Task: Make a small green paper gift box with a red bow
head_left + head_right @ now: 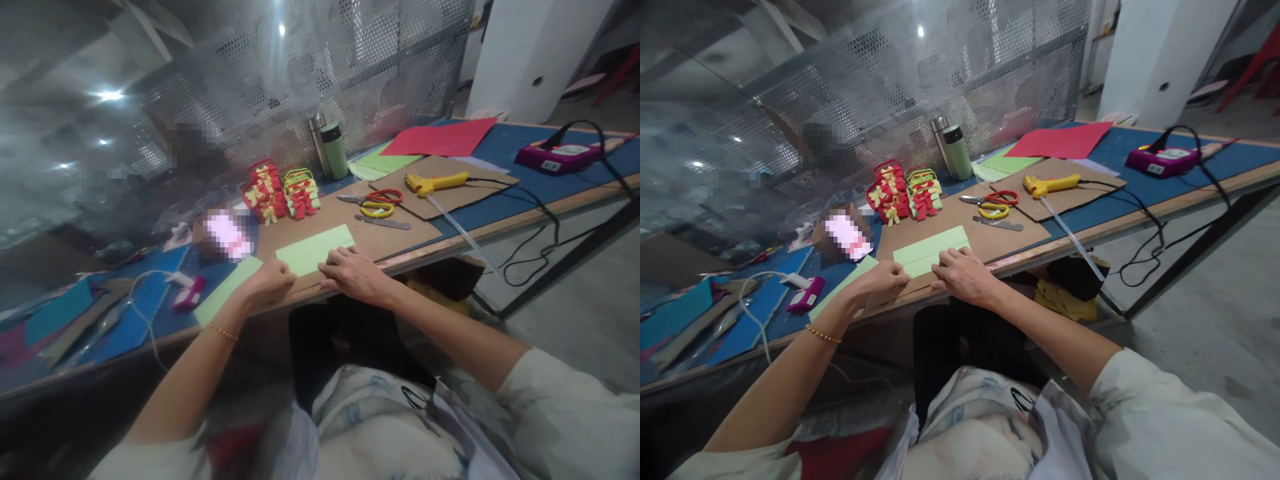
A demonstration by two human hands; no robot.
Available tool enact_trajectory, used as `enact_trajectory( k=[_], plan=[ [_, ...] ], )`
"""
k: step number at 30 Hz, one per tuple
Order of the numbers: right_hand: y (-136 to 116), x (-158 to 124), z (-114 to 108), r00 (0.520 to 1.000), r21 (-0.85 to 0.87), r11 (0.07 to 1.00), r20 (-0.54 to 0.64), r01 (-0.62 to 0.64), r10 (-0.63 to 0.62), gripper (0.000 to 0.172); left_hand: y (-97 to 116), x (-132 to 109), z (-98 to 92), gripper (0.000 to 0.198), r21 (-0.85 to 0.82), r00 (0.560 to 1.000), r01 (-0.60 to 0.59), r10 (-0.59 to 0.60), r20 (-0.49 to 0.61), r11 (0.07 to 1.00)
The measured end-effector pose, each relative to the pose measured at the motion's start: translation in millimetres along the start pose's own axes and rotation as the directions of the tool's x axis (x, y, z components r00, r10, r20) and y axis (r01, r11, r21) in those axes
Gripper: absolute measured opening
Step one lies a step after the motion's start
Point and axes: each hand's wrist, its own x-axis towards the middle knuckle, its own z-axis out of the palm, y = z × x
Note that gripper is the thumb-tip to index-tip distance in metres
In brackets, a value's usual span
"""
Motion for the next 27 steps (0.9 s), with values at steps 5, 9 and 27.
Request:
enact_trajectory(
  k=[5,9,27],
  plan=[
    [0,-1,1,1.0,-0.007,1.0,-0.002,-0.005,0.005,0.032,-16,2,-5.1,0.025,0.016,1.0,-0.005,0.005,0.004,1.0],
    [1,-2,2,1.0,0.015,1.0,-0.004,-0.005,0.005,0.031,-29,4,-12.3,0.027,0.052,1.0,-0.006,0.006,0.0,0.999],
    [-2,0,0,1.0,-0.028,1.0,0.021,0.005,-0.004,0.039,-1,-19,41.8,0.035,0.504,0.755,-0.435,0.607,-0.248,0.747]
  ],
)
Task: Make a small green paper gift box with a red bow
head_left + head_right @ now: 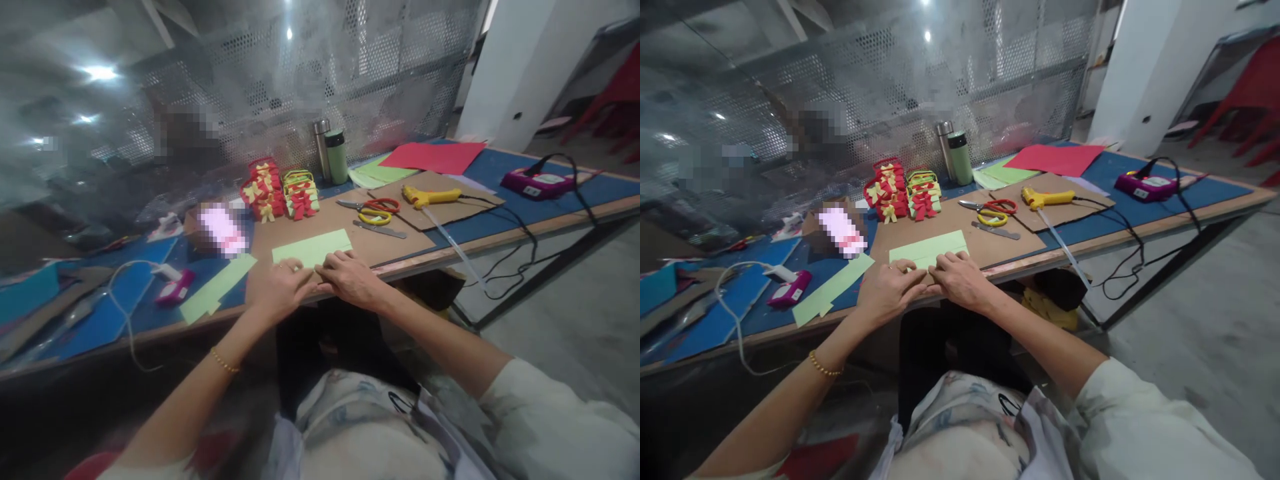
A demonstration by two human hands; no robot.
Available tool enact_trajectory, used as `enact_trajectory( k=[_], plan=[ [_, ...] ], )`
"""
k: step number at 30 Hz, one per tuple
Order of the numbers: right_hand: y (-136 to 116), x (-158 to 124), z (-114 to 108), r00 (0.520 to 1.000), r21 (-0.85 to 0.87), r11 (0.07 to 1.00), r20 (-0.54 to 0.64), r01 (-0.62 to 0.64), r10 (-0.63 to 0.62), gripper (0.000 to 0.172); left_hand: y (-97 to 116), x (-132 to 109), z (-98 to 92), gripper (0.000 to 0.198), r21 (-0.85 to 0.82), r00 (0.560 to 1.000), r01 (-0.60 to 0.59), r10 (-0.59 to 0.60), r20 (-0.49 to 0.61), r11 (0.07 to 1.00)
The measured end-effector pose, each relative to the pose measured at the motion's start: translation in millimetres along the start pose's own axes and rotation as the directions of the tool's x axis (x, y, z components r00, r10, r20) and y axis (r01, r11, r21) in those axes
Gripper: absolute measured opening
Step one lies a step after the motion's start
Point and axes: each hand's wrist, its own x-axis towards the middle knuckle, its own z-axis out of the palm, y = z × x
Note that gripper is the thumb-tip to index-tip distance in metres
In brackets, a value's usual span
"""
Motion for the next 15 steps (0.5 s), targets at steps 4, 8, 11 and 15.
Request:
enact_trajectory(
  k=[4,8,11,15],
  plan=[
    [3,-3,-2,1.0,-0.026,0.999,0.022,0.022,-0.021,0.039,0,-4,17.6,0.037,-0.048,0.999,0.012,-0.014,-0.043,0.999],
    [25,-24,-11,0.999,-0.041,0.999,-0.005,-0.033,0.033,0.029,-8,-10,25.7,0.041,-0.034,0.998,-0.012,0.01,-0.069,0.999],
    [47,-41,-25,0.996,-0.044,0.996,-0.019,-0.083,0.082,0.028,-10,-12,28.8,0.046,-0.008,0.994,-0.05,0.049,-0.096,0.999],
    [57,-31,-48,0.979,0.027,0.98,-0.038,-0.197,0.198,0.043,-8,-11,31.5,0.048,0.064,0.985,-0.074,0.083,-0.148,0.995]
  ],
)
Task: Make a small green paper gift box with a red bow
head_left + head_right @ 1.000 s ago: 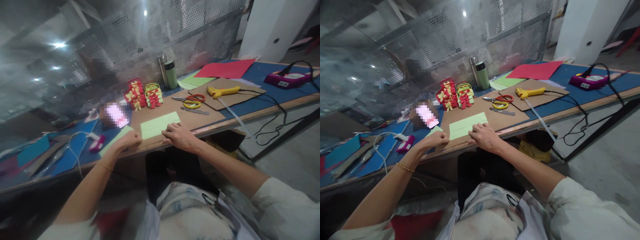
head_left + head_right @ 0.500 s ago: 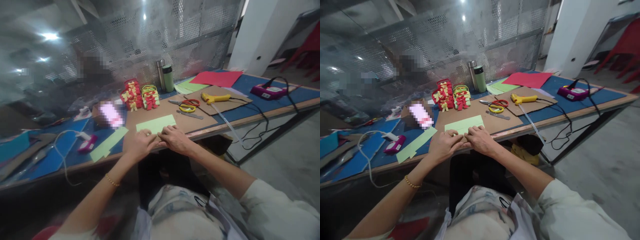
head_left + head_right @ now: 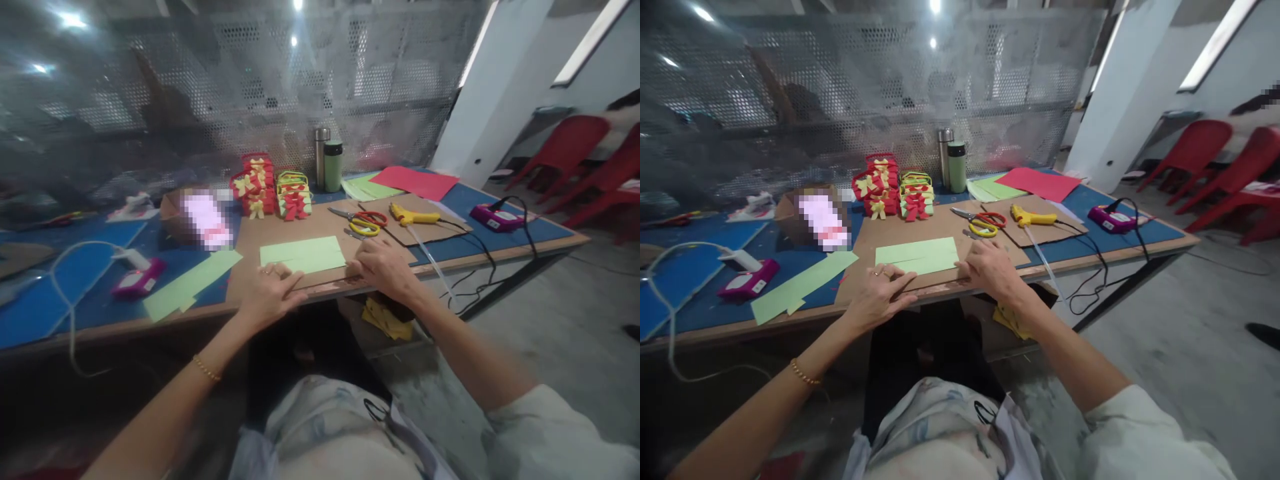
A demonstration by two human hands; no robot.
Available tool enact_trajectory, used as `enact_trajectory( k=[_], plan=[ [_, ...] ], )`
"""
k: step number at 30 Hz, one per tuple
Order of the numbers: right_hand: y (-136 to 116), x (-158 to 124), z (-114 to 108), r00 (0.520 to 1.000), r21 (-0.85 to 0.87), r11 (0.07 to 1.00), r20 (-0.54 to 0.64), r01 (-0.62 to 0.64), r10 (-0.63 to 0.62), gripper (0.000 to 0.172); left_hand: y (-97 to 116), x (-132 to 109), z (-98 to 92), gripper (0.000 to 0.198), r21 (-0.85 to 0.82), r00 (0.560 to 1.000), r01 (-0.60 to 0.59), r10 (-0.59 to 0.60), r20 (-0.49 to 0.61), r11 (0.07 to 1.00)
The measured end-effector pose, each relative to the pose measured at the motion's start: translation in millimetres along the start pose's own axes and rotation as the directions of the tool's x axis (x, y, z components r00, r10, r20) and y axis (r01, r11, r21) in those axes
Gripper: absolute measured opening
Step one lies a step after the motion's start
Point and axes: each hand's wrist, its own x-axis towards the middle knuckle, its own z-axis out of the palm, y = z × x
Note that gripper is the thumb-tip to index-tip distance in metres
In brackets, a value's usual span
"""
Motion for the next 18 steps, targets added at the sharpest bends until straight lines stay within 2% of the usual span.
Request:
enact_trajectory(
  k=[1,3,5,7,11,13,16,18],
  plan=[
    [-5,9,-3,0.999,0.042,0.998,0.017,-0.041,0.041,0.042,1,0,0.3,0.048,0.015,1.0,-0.002,0.002,-0.008,1.0],
    [-18,29,-4,0.983,0.096,0.986,0.139,-0.137,0.123,0.039,3,1,0.4,0.046,0.034,1.0,0.003,-0.002,-0.011,0.999],
    [-33,49,0,0.918,0.067,0.97,0.343,-0.234,0.198,0.04,4,2,0.1,0.045,0.039,1.0,0.013,-0.013,-0.003,0.999],
    [-44,65,6,0.842,0.012,0.958,0.479,-0.286,0.246,0.039,5,2,-0.2,0.045,0.031,1.0,0.026,-0.026,0.006,0.999],
    [-50,82,7,0.78,-0.061,0.961,0.571,-0.271,0.257,0.037,5,3,-0.2,0.047,-0.003,0.999,0.041,-0.041,0.007,0.999],
    [-49,87,3,0.733,-0.063,0.958,0.63,-0.281,0.256,0.037,5,3,0.1,0.048,-0.007,0.999,0.048,-0.048,0.005,0.999],
    [-46,93,-3,0.659,0.005,0.931,0.708,-0.364,0.254,0.029,5,4,0.5,0.049,0.009,0.999,0.05,-0.05,0.009,0.999],
    [-43,95,-4,0.627,0.049,0.908,0.739,-0.416,0.247,0.024,5,4,0.8,0.049,0.014,0.999,0.05,-0.05,0.009,0.999]
  ],
)
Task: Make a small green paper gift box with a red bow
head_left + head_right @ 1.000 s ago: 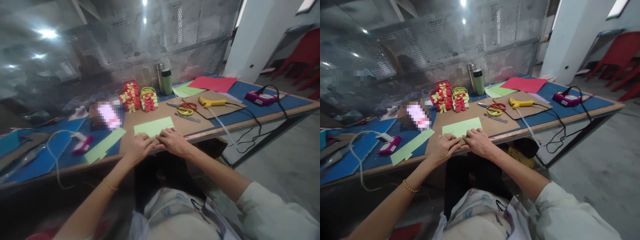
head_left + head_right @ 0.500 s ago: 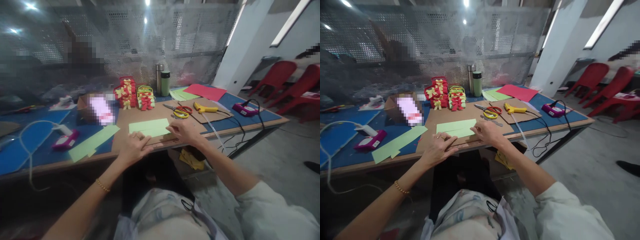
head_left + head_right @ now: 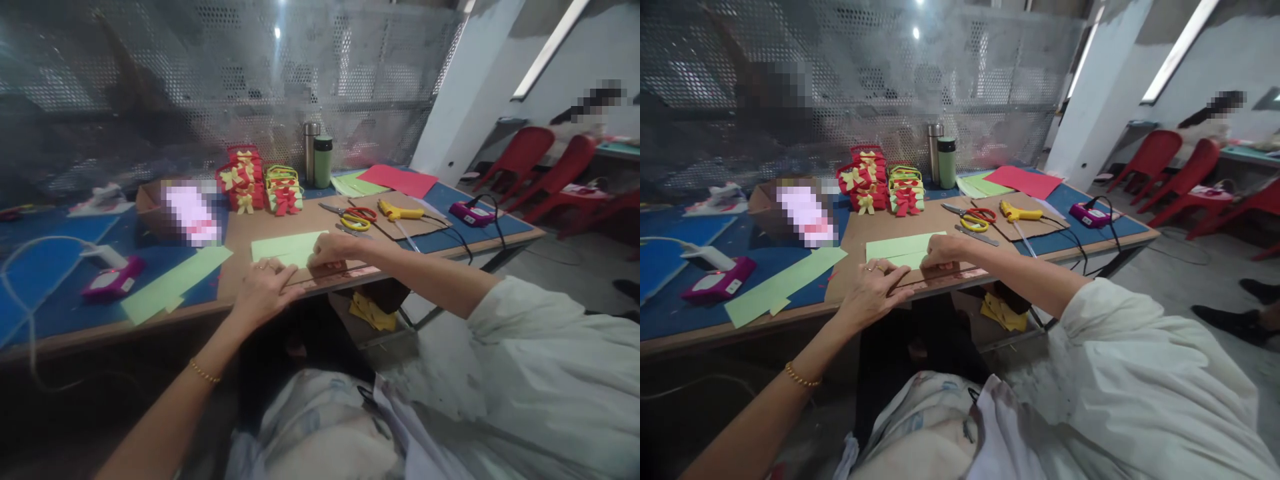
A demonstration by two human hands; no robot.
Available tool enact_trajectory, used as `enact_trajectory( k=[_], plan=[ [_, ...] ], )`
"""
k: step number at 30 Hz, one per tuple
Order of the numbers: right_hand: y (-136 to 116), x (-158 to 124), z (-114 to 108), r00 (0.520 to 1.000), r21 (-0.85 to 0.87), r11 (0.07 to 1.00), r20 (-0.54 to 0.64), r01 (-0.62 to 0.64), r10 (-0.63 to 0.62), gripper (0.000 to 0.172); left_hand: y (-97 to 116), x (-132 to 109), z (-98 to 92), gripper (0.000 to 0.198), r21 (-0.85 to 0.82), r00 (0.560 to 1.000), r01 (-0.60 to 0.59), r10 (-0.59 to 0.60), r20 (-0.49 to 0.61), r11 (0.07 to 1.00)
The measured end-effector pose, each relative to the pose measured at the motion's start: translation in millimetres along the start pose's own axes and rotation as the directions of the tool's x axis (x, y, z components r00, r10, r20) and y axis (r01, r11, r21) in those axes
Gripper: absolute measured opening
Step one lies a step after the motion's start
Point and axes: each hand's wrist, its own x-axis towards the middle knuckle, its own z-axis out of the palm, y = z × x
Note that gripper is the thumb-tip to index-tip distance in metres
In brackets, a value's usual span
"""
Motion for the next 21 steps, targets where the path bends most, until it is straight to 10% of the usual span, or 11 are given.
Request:
enact_trajectory(
  k=[21],
  plan=[
    [68,-19,-11,0.997,0.042,0.999,-0.066,-0.032,0.035,0.033,-2,1,0.3,0.046,0.015,0.999,-0.022,0.022,-0.04,1.0]
  ],
)
